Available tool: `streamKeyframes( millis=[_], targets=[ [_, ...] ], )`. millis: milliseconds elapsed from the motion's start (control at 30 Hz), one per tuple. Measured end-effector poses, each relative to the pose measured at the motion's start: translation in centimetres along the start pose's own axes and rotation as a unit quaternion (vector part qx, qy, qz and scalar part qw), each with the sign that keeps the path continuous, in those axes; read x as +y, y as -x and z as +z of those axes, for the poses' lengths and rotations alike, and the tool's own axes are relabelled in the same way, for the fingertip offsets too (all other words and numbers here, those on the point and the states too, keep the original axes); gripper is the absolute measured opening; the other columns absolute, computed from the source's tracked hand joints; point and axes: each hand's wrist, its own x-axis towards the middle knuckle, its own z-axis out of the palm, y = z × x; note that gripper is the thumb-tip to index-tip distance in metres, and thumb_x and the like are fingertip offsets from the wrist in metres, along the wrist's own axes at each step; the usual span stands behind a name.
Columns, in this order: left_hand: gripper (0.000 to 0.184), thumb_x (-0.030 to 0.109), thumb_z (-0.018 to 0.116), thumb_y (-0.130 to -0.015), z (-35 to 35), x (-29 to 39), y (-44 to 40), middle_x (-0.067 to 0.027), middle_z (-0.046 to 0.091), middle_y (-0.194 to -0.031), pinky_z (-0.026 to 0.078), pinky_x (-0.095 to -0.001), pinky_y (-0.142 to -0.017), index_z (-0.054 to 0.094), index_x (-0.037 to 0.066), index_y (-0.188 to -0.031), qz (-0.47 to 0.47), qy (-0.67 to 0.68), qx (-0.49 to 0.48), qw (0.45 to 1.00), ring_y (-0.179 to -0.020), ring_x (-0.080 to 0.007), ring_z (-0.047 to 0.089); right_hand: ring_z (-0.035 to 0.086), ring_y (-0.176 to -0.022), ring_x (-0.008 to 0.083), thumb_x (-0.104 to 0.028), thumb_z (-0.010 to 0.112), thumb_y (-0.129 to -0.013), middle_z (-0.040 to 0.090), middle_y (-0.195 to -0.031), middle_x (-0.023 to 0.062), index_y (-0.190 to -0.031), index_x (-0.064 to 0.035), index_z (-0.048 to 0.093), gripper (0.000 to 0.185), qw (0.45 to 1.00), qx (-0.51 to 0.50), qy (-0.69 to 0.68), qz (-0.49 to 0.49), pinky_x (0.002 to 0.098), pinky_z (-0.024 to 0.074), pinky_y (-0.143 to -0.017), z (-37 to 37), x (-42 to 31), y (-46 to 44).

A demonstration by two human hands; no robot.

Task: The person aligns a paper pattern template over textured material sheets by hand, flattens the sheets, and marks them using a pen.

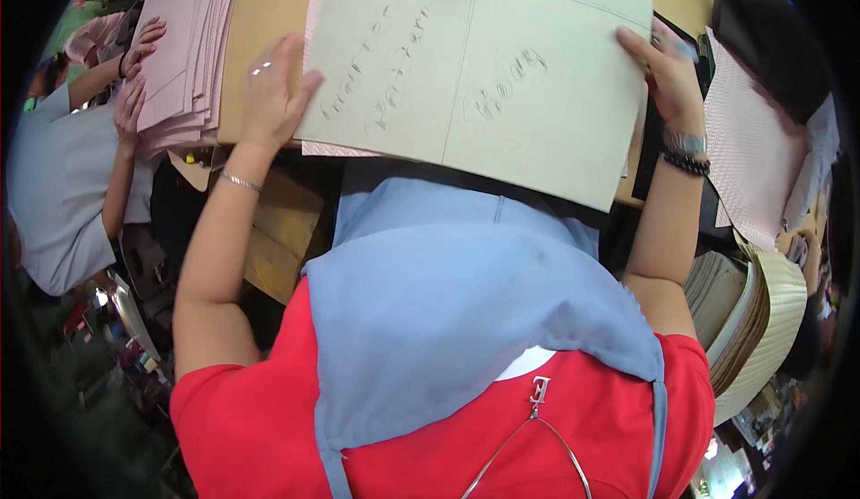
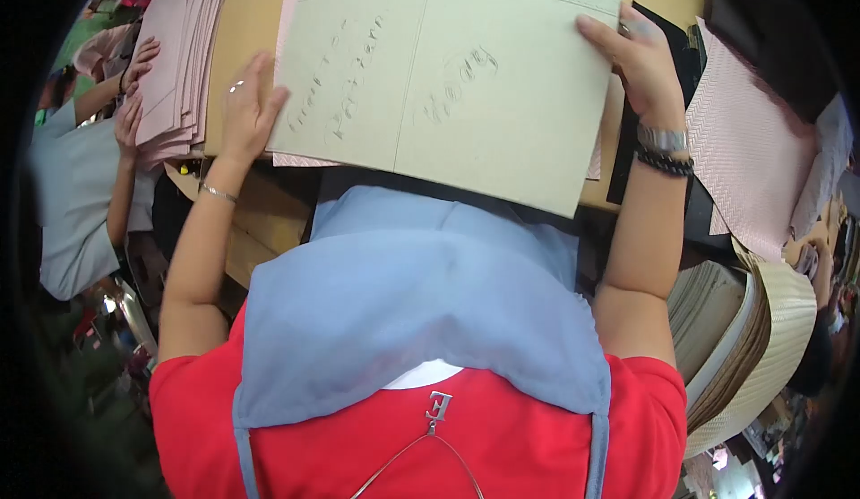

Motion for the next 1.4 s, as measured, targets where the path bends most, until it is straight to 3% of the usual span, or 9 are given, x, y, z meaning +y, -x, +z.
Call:
streamKeyframes(
  millis=[167, 267, 467, 567, 700, 867, 1033, 1200, 1400],
  targets=[
    [0.060, 0.038, 0.063, -0.087, 1.4, 3.0, 0.1, -0.0227, 0.052, -0.130, 0.038, -0.0438, -0.101, 0.049, -0.001, -0.130, -0.108, -0.188, 0.036, 0.976, -0.119, -0.0371, 0.049, 0.064, -0.086, 0.0133, -0.015, 0.068, -0.089, 0.067, -0.101, 0.0064, -0.111, -0.0016, 0.061, 0.026, 0.943, 0.257, -0.071, -0.199, 0.0244, 0.0517, -0.076, -3.6, -4.6, 2.8],
    [0.056, 0.028, 0.067, -0.085, 0.5, 3.9, -1.0, -0.0214, 0.055, -0.127, 0.042, -0.0401, -0.097, 0.050, -0.003, -0.129, -0.120, 0.004, 0.005, 0.993, -0.114, -0.0322, 0.055, 0.065, -0.087, 0.0168, -0.009, 0.067, -0.089, 0.067, -0.103, 0.0104, -0.101, 0.0007, 0.063, 0.016, 0.867, 0.313, -0.132, -0.364, 0.0276, 0.0541, -0.076, -7.0, -8.4, 3.4],
    [0.039, 0.008, 0.065, -0.084, 0.5, 3.1, -3.6, -0.0117, 0.067, -0.105, 0.048, -0.0313, -0.087, 0.057, -0.006, -0.119, -0.269, 0.381, -0.092, 0.880, -0.095, -0.0187, 0.062, 0.060, -0.098, 0.0218, -0.016, 0.065, -0.091, 0.060, -0.111, 0.0149, -0.106, 0.0032, 0.058, 0.026, 0.767, 0.499, -0.177, -0.362, 0.0331, 0.0513, -0.083, -9.7, -10.2, 5.8],
    [0.039, 0.008, 0.061, -0.085, -1.3, 1.2, -5.1, -0.0159, 0.069, -0.101, 0.049, -0.0340, -0.087, 0.056, -0.005, -0.121, -0.224, 0.319, -0.083, 0.917, -0.093, -0.0247, 0.065, 0.058, -0.100, 0.0227, -0.024, 0.061, -0.093, 0.059, -0.112, 0.0142, -0.108, 0.0029, 0.055, 0.031, 0.738, 0.553, -0.093, -0.375, 0.0348, 0.0486, -0.087, -9.9, -9.8, 6.9],
    [0.033, 0.020, 0.052, -0.088, -10.2, 0.5, -8.9, -0.0197, 0.066, -0.106, 0.047, -0.0416, -0.091, 0.061, 0.013, -0.119, -0.267, -0.150, -0.037, 0.951, -0.100, -0.0355, 0.063, 0.058, -0.100, 0.0229, -0.027, 0.061, -0.093, 0.059, -0.113, 0.0136, -0.112, 0.0032, 0.054, 0.037, 0.719, 0.593, 0.010, -0.361, 0.0340, 0.0484, -0.087, -12.2, -8.1, 9.1],
    [0.019, 0.006, 0.053, -0.086, -21.0, -1.2, -11.1, -0.0071, 0.068, -0.099, 0.044, -0.0408, -0.094, 0.066, 0.009, -0.099, -0.005, -0.179, 0.381, 0.907, -0.094, -0.0251, 0.062, 0.058, -0.101, 0.0231, -0.031, 0.061, -0.092, 0.059, -0.115, 0.0131, -0.119, 0.0039, 0.053, 0.044, 0.720, 0.600, 0.023, -0.348, 0.0330, 0.0473, -0.088, -15.4, -7.0, 11.7],
    [0.014, 0.004, 0.052, -0.086, -27.5, 1.7, -13.5, -0.0106, 0.066, -0.099, 0.049, -0.0333, -0.084, 0.065, 0.000, -0.088, 0.190, -0.130, 0.478, 0.848, -0.090, -0.0215, 0.062, 0.057, -0.105, 0.0232, -0.028, 0.061, -0.092, 0.058, -0.119, 0.0124, -0.122, 0.0038, 0.053, 0.044, 0.726, 0.572, -0.155, -0.349, 0.0337, 0.0458, -0.091, -16.4, -8.0, 13.6],
    [0.016, 0.004, 0.054, -0.086, -19.5, 8.7, -18.6, -0.0082, 0.058, -0.103, 0.045, -0.0332, -0.083, 0.063, 0.007, -0.099, 0.253, 0.173, 0.339, 0.890, -0.093, -0.0195, 0.055, 0.056, -0.107, 0.0234, -0.022, 0.059, -0.094, 0.056, -0.122, 0.0121, -0.124, 0.0042, 0.052, 0.040, 0.728, 0.545, -0.206, -0.361, 0.0359, 0.0461, -0.092, -16.4, -8.1, 11.7],
    [0.085, 0.058, 0.068, -0.076, -1.5, 13.0, -14.2, -0.0172, 0.016, -0.157, 0.020, -0.0730, -0.103, 0.033, 0.023, -0.146, 0.159, -0.044, -0.032, 0.986, -0.145, -0.0400, 0.009, 0.054, -0.117, 0.0274, -0.023, 0.058, -0.094, 0.054, -0.129, 0.0139, -0.131, -0.0009, 0.048, 0.044, 0.807, 0.371, -0.317, -0.332, 0.0423, 0.0470, -0.097, -15.9, -5.5, 6.3]
  ],
)
